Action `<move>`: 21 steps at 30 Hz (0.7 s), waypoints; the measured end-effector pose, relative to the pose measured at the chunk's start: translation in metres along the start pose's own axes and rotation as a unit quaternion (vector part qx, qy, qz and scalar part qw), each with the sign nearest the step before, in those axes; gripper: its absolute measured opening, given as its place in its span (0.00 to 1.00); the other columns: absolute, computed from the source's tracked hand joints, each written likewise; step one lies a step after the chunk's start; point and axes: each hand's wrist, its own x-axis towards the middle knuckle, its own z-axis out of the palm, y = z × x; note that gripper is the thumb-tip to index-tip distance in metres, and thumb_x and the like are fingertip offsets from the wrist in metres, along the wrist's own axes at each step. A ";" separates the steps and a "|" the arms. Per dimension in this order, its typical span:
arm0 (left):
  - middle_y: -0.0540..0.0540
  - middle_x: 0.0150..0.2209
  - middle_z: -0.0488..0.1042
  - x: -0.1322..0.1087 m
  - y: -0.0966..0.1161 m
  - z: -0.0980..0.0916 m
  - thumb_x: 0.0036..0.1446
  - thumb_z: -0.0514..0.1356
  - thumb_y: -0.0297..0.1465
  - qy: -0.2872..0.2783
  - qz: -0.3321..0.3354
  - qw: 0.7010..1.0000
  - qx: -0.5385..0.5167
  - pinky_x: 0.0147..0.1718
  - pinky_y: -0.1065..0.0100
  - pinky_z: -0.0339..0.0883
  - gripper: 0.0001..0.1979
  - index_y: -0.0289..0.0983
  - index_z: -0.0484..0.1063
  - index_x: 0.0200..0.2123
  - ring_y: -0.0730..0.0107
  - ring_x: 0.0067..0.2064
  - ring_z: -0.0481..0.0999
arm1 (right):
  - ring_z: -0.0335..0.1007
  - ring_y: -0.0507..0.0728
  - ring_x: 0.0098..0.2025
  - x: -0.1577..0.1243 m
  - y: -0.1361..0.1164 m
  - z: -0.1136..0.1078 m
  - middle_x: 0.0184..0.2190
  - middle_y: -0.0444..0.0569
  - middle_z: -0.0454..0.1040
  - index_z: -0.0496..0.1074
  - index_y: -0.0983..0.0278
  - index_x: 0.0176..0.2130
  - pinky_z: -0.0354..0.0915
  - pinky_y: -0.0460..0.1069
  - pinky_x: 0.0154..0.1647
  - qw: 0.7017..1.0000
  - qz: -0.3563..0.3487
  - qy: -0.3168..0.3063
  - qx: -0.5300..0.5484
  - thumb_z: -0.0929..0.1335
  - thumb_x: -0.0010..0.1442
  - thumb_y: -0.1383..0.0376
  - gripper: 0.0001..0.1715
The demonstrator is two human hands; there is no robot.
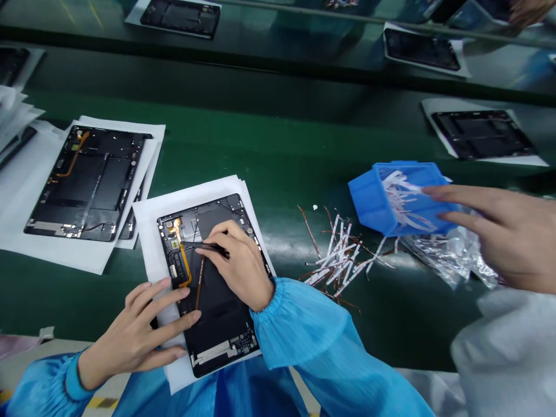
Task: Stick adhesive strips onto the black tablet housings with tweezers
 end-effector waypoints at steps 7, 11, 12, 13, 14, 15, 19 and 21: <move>0.44 0.52 0.75 0.002 0.000 0.000 0.62 0.60 0.44 0.006 -0.010 1.000 -0.011 0.62 0.56 0.52 0.17 0.46 0.76 0.52 0.54 0.61 0.66 | 0.71 0.52 0.35 0.000 -0.003 0.002 0.38 0.47 0.72 0.76 0.63 0.37 0.65 0.47 0.32 0.997 0.021 -0.029 -0.062 0.72 0.63 0.67 0.01; 0.43 0.53 0.75 0.002 0.000 0.001 0.62 0.61 0.42 0.005 -0.010 1.000 -0.019 0.62 0.56 0.51 0.17 0.45 0.76 0.52 0.53 0.62 0.65 | 0.71 0.52 0.35 0.000 -0.002 0.003 0.37 0.46 0.72 0.77 0.62 0.36 0.66 0.47 0.32 0.997 0.028 -0.025 -0.066 0.72 0.63 0.67 0.01; 0.43 0.53 0.75 0.002 0.000 0.001 0.61 0.61 0.41 0.004 -0.009 1.000 -0.019 0.62 0.56 0.51 0.17 0.45 0.76 0.52 0.53 0.62 0.65 | 0.71 0.53 0.36 0.000 -0.002 0.003 0.37 0.46 0.72 0.77 0.62 0.36 0.66 0.47 0.33 0.997 0.028 -0.025 -0.069 0.72 0.62 0.67 0.01; 0.43 0.53 0.75 0.002 0.000 0.001 0.61 0.61 0.41 0.004 -0.008 1.000 -0.018 0.62 0.56 0.52 0.17 0.45 0.76 0.52 0.53 0.62 0.65 | 0.72 0.53 0.36 0.000 -0.003 0.003 0.37 0.46 0.72 0.76 0.62 0.36 0.66 0.47 0.33 0.997 0.029 -0.025 -0.072 0.72 0.62 0.67 0.01; 0.43 0.53 0.75 0.002 -0.001 0.001 0.61 0.61 0.41 0.006 -0.006 1.000 -0.016 0.62 0.56 0.52 0.17 0.45 0.76 0.51 0.53 0.62 0.65 | 0.72 0.53 0.36 0.000 -0.003 0.003 0.37 0.46 0.72 0.76 0.62 0.36 0.66 0.47 0.33 0.996 0.029 -0.027 -0.076 0.72 0.63 0.67 0.01; 0.43 0.53 0.75 0.002 0.000 0.001 0.61 0.61 0.42 0.007 -0.006 1.000 -0.015 0.61 0.56 0.52 0.17 0.45 0.76 0.51 0.53 0.61 0.66 | 0.72 0.53 0.35 0.000 -0.003 0.003 0.37 0.47 0.72 0.76 0.62 0.36 0.66 0.47 0.33 0.996 0.029 -0.029 -0.078 0.71 0.63 0.67 0.02; 0.41 0.52 0.75 0.004 0.004 0.001 0.62 0.60 0.45 0.005 -0.002 1.000 -0.016 0.60 0.56 0.55 0.19 0.43 0.76 0.51 0.51 0.61 0.65 | 0.73 0.54 0.37 0.000 -0.004 0.002 0.39 0.47 0.72 0.75 0.62 0.39 0.67 0.47 0.33 0.996 0.029 -0.038 -0.078 0.71 0.63 0.66 0.02; 0.39 0.53 0.74 0.005 0.006 0.000 0.62 0.58 0.49 -0.002 -0.002 1.000 -0.014 0.59 0.58 0.57 0.23 0.41 0.75 0.52 0.50 0.61 0.65 | 0.74 0.55 0.40 -0.001 -0.004 0.002 0.41 0.47 0.72 0.73 0.60 0.45 0.69 0.47 0.35 0.996 0.033 -0.043 -0.070 0.71 0.63 0.67 0.09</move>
